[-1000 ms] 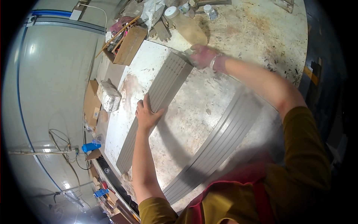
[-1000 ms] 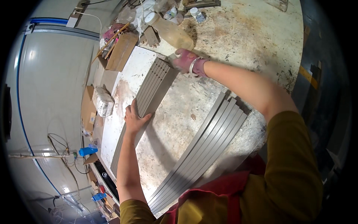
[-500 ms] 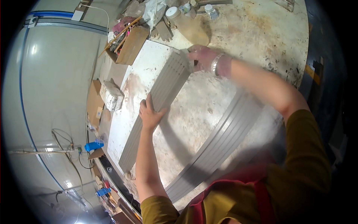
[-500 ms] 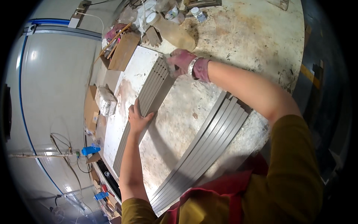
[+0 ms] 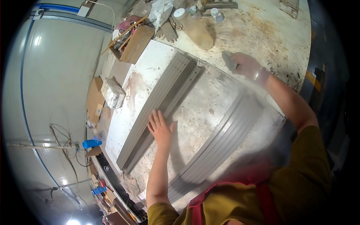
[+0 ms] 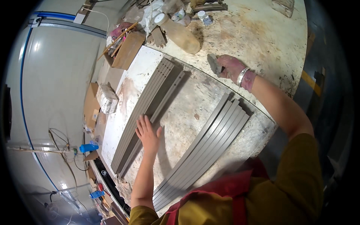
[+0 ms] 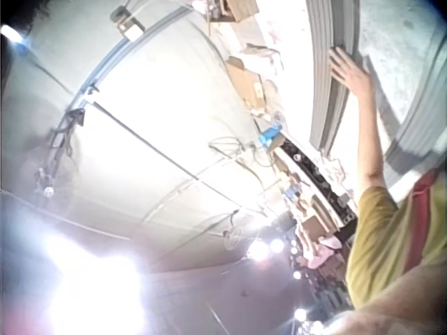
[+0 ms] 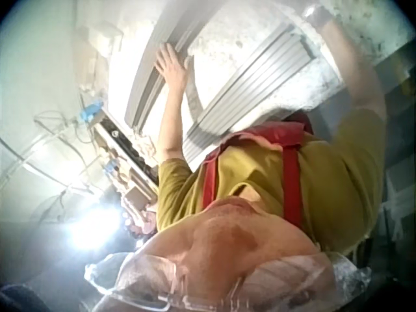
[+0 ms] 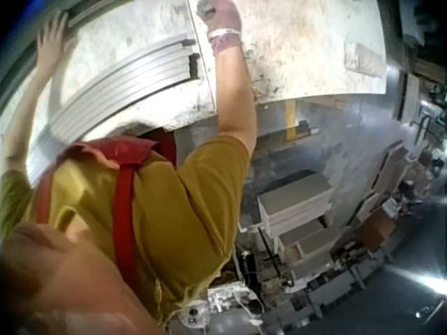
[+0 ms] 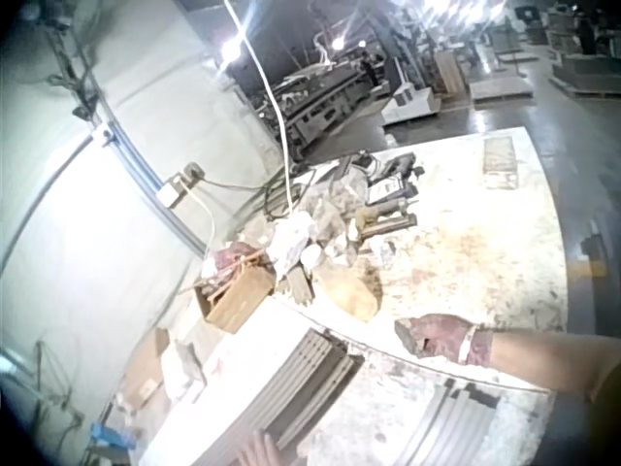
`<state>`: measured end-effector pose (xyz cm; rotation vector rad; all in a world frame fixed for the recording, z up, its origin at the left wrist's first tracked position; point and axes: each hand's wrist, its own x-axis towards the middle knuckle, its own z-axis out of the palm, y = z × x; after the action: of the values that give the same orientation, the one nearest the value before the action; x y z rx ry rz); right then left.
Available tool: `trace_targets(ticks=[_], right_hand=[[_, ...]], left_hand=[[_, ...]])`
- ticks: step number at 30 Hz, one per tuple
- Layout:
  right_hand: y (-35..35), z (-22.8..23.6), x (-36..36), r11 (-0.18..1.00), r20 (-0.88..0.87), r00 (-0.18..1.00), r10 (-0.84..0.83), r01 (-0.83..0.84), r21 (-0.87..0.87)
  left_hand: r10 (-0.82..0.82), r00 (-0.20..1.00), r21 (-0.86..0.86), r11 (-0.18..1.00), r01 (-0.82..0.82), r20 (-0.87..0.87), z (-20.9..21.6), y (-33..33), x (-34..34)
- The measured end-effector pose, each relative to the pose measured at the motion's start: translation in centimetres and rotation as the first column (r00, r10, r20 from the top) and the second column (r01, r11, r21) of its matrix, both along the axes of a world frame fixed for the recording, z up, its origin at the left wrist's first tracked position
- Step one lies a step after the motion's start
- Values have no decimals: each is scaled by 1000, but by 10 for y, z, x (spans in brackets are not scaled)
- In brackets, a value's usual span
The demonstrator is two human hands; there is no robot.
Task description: The person sands long wooden boards by hand using a sanding block, then stacks the finished boards onto a large pile before cleaning the sanding block with a cloth.
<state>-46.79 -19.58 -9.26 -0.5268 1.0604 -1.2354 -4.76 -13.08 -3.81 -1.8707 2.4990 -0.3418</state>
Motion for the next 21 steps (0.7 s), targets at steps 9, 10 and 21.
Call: trace_targets(ticks=[9, 10, 21], right_hand=[[-18, 29, 32, 968, -486, 853, 190, -245, -51], [-26, 26, 34, 954, -559, 811, 171, -279, -113], [-32, 16, 72, 869, -943, 332, 22, -473, -147]], left_hand=[[-11, 956, 77, 996, 35, -294, -13, -1, 15], [42, 929, 155, 988, 17, -367, -11, -5, 10], [-45, 952, 93, 993, 77, -303, -19, 6, -5]])
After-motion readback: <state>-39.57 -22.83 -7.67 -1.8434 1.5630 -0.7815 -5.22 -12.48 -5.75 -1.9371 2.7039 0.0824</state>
